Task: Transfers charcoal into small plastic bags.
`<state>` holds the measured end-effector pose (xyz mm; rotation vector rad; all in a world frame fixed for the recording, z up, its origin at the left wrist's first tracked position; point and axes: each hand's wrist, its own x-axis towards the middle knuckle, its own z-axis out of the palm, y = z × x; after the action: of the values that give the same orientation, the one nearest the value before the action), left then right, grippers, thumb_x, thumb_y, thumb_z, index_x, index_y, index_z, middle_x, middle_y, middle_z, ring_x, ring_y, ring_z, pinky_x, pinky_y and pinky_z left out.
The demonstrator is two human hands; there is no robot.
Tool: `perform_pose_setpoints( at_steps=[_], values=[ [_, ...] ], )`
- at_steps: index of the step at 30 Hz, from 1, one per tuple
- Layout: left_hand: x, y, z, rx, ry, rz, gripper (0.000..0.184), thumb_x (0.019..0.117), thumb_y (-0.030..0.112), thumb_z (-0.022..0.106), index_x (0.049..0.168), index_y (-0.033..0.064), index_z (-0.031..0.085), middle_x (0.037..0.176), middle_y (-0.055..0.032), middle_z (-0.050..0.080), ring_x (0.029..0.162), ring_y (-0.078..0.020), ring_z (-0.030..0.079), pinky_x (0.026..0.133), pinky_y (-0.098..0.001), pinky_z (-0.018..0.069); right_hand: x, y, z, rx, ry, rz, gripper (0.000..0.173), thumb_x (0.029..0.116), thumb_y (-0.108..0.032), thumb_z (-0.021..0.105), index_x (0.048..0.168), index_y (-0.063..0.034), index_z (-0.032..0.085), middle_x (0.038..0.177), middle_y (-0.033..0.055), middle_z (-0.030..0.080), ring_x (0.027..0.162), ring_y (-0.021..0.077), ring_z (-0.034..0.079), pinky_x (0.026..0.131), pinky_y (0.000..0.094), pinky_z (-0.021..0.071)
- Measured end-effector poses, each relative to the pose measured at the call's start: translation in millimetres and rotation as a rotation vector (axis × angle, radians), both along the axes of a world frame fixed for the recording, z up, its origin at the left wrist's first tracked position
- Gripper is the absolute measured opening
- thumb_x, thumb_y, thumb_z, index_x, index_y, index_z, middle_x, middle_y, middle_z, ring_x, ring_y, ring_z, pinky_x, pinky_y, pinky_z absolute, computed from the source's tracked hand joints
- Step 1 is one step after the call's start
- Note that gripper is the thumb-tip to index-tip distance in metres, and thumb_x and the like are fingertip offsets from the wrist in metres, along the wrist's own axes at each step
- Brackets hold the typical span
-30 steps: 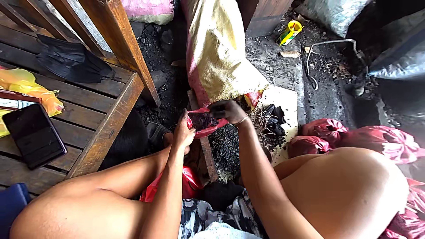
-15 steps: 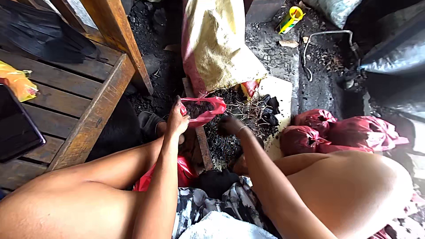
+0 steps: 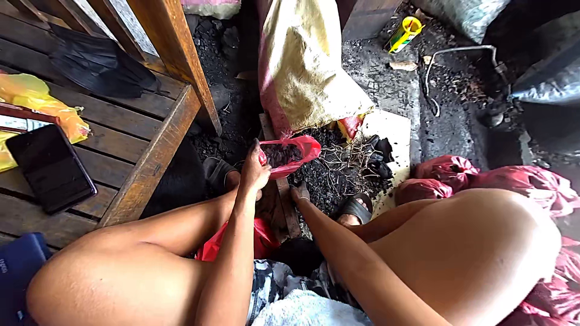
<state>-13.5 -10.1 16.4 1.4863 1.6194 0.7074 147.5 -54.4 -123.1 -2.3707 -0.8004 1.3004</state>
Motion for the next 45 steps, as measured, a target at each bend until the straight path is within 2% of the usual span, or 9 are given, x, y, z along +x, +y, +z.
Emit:
perform_pose_setpoints(
  at_steps=[8, 14, 20, 26, 30, 34, 39, 41, 45],
  values=[
    [-2, 2, -3, -0.008, -0.007, 0.005, 0.086, 0.0886, -0.002, 0.067, 0.163, 0.0085, 0.025, 0.162, -0.0174, 0.038, 0.143, -0.0338, 0.046, 0.115, -0.0546, 0.0403, 51, -3, 5, -0.111, -0.038, 0.584, 0.041, 0.1028, -0.025, 0.059, 0.140, -0.0089, 0.062, 0.140, 0.0197, 0.063, 0.132, 0.0361, 0.058, 0.112, 0.0568, 0.0435],
    [-5, 11, -10, 0.011, -0.062, 0.010, 0.087, 0.0869, -0.005, 0.066, 0.163, 0.0044, 0.024, 0.161, -0.0209, 0.037, 0.146, -0.0299, 0.043, 0.119, -0.0462, 0.0366, 88, 11, 29, -0.045, -0.088, 0.394, 0.042, 0.0983, -0.015, 0.064, 0.140, -0.0122, 0.062, 0.135, 0.0233, 0.064, 0.126, 0.0403, 0.061, 0.107, 0.0590, 0.0462],
    [-7, 7, -9, 0.002, -0.069, 0.036, 0.085, 0.0886, -0.005, 0.066, 0.162, 0.0053, 0.026, 0.161, -0.0195, 0.038, 0.145, -0.0277, 0.044, 0.119, -0.0441, 0.0369, 94, 34, 31, -0.060, 0.118, 0.428, 0.033, 0.0981, -0.009, 0.062, 0.130, -0.0089, 0.065, 0.112, 0.0183, 0.071, 0.093, 0.0295, 0.071, 0.083, 0.0493, 0.0582],
    [-8, 9, -6, -0.012, -0.011, 0.028, 0.083, 0.0890, -0.003, 0.066, 0.162, 0.0047, 0.027, 0.160, -0.0208, 0.039, 0.145, -0.0307, 0.043, 0.119, -0.0477, 0.0361, 71, 36, 48, -0.041, -0.105, 0.542, 0.025, 0.0993, -0.017, 0.063, 0.121, -0.0084, 0.073, 0.124, 0.0227, 0.070, 0.120, 0.0403, 0.064, 0.103, 0.0624, 0.0469],
    [-7, 1, -5, 0.014, 0.003, 0.037, 0.085, 0.0883, -0.002, 0.067, 0.163, 0.0112, 0.028, 0.160, -0.0170, 0.042, 0.141, -0.0334, 0.048, 0.113, -0.0543, 0.0431, 44, 33, 35, -0.066, -0.182, 0.518, 0.046, 0.1008, -0.023, 0.062, 0.142, -0.0040, 0.055, 0.130, 0.0259, 0.066, 0.122, 0.0425, 0.063, 0.102, 0.0623, 0.0498],
    [-5, -1, -6, 0.001, 0.022, 0.041, 0.086, 0.0883, 0.000, 0.067, 0.163, 0.0136, 0.028, 0.158, -0.0158, 0.045, 0.138, -0.0339, 0.051, 0.111, -0.0567, 0.0447, 32, 23, 16, -0.115, -0.325, 0.602, 0.055, 0.1007, -0.038, 0.060, 0.149, -0.0140, 0.050, 0.134, 0.0180, 0.066, 0.125, 0.0363, 0.064, 0.101, 0.0589, 0.0510],
    [-4, 0, -3, -0.033, 0.018, 0.034, 0.084, 0.0897, 0.001, 0.067, 0.163, 0.0128, 0.027, 0.158, -0.0160, 0.044, 0.139, -0.0341, 0.050, 0.112, -0.0572, 0.0428, 46, 20, 9, -0.016, -0.222, 0.635, 0.040, 0.0993, -0.029, 0.062, 0.136, -0.0140, 0.062, 0.128, 0.0175, 0.069, 0.123, 0.0359, 0.065, 0.102, 0.0583, 0.0508],
    [-5, 0, -2, -0.022, 0.000, 0.021, 0.084, 0.0900, 0.000, 0.067, 0.163, 0.0097, 0.027, 0.159, -0.0183, 0.042, 0.141, -0.0358, 0.048, 0.113, -0.0580, 0.0413, 65, 22, 12, 0.077, -0.054, 0.526, 0.036, 0.0981, -0.022, 0.069, 0.128, -0.0030, 0.066, 0.122, 0.0226, 0.069, 0.117, 0.0374, 0.066, 0.104, 0.0567, 0.0491],
    [-5, 8, -7, -0.016, -0.045, 0.015, 0.086, 0.0885, -0.003, 0.066, 0.163, 0.0081, 0.024, 0.162, -0.0188, 0.037, 0.146, -0.0318, 0.042, 0.118, -0.0515, 0.0369, 111, 41, 38, 0.217, 0.076, 0.165, 0.039, 0.0987, -0.029, 0.071, 0.122, 0.0022, 0.066, 0.108, 0.0232, 0.070, 0.092, 0.0338, 0.069, 0.088, 0.0542, 0.0557]
  ],
)
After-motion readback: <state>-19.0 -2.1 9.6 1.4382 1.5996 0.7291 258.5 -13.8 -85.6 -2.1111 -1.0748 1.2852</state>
